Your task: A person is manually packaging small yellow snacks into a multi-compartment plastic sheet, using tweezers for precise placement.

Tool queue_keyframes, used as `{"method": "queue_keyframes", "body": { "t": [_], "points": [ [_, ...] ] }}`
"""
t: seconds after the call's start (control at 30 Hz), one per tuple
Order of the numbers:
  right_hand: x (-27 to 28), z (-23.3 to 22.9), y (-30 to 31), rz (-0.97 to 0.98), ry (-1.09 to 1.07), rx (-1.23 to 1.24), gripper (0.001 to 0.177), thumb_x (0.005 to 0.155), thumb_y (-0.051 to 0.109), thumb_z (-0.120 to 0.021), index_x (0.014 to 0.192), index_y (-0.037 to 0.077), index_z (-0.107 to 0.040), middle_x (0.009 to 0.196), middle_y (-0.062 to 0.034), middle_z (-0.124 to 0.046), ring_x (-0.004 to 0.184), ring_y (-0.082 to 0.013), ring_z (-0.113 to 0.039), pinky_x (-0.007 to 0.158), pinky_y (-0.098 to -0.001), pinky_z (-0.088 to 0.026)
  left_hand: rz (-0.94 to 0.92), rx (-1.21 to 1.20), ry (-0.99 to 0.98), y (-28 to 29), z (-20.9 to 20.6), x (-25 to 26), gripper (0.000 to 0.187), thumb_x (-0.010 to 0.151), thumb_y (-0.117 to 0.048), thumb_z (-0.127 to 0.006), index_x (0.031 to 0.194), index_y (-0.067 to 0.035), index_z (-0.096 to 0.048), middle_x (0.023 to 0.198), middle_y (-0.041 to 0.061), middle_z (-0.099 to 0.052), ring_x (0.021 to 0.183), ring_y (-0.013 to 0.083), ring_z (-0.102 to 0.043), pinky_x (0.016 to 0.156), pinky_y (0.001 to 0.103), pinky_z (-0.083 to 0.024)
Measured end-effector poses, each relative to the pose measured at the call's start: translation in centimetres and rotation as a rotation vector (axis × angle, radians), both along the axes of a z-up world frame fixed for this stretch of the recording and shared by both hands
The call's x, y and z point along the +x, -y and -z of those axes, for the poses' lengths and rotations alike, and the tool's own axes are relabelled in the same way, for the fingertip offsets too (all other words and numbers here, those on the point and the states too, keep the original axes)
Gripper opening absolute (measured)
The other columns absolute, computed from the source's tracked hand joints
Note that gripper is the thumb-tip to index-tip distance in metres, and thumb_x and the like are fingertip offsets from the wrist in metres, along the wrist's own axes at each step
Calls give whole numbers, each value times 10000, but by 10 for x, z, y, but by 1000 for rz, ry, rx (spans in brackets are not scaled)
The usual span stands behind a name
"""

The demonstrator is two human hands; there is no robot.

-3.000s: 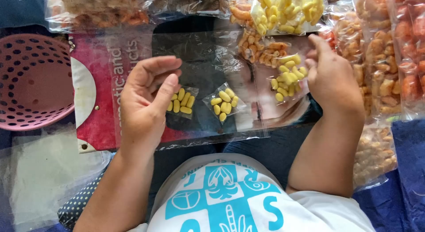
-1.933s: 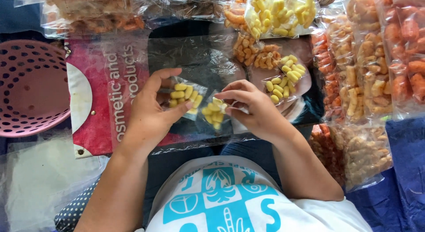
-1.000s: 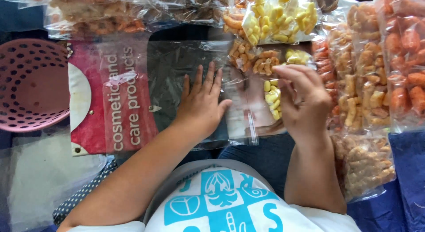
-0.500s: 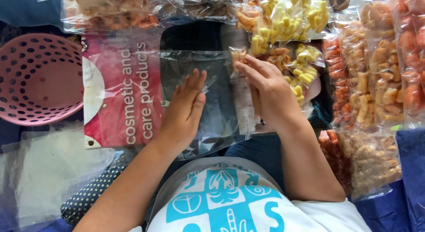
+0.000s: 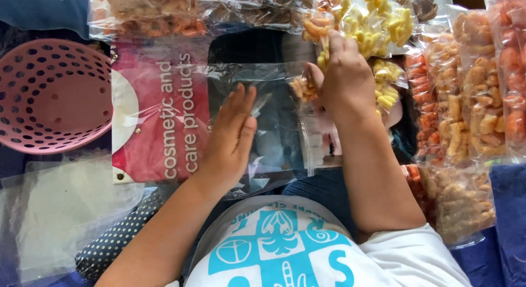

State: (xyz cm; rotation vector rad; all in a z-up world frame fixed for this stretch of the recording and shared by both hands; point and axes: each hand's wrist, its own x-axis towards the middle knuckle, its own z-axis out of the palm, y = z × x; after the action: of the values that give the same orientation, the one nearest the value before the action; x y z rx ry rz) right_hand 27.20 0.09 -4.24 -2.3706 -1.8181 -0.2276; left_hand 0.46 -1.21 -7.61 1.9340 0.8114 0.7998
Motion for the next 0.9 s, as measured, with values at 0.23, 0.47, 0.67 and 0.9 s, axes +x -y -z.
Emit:
{"method": "queue_keyframes", "body": {
  "t": [0.23, 0.47, 0.67, 0.9],
  "points": [
    [4, -49, 31, 67, -315, 60, 516, 973, -15, -591, 1480, 50, -521, 931, -177, -718, 731, -283, -678, 592, -407, -612, 45, -19, -102, -2, -4, 7, 528, 1138, -371, -264, 1641, -220, -208, 1742, 139, -155, 1624, 351, -107, 1303, 515, -88],
    [13, -68, 57, -77, -1401, 331, 496, 1026, -28, -579, 1488, 102, -455, 1052, -41, -668, 972, -152, -669, 867, -276, -603, 16, -31, -34, 3, -7, 5, 510, 1154, -355, -278, 1647, -252, -195, 1755, 114, -158, 1639, 354, -117, 1311, 518, -114],
    [23, -56, 62, -341, -1621, 96, 325, 1002, 0, -557, 1320, -11, -489, 1252, -160, -615, 1135, -241, -628, 1015, -326, -576, 5, -9, 12, 4, -10, 5, 499, 1165, -331, -310, 1649, -257, -213, 1758, 80, -173, 1649, 337, -136, 1324, 516, -150],
    [-24, -75, 57, -255, -935, -378, 407, 955, 61, -619, 1360, 74, -582, 1177, -93, -726, 1006, -175, -752, 860, -263, -668, 35, 60, 28, 9, -14, 5, 509, 1186, -349, -283, 1669, -227, -182, 1771, 82, -134, 1669, 339, -122, 1354, 525, -132]
  ]
}}
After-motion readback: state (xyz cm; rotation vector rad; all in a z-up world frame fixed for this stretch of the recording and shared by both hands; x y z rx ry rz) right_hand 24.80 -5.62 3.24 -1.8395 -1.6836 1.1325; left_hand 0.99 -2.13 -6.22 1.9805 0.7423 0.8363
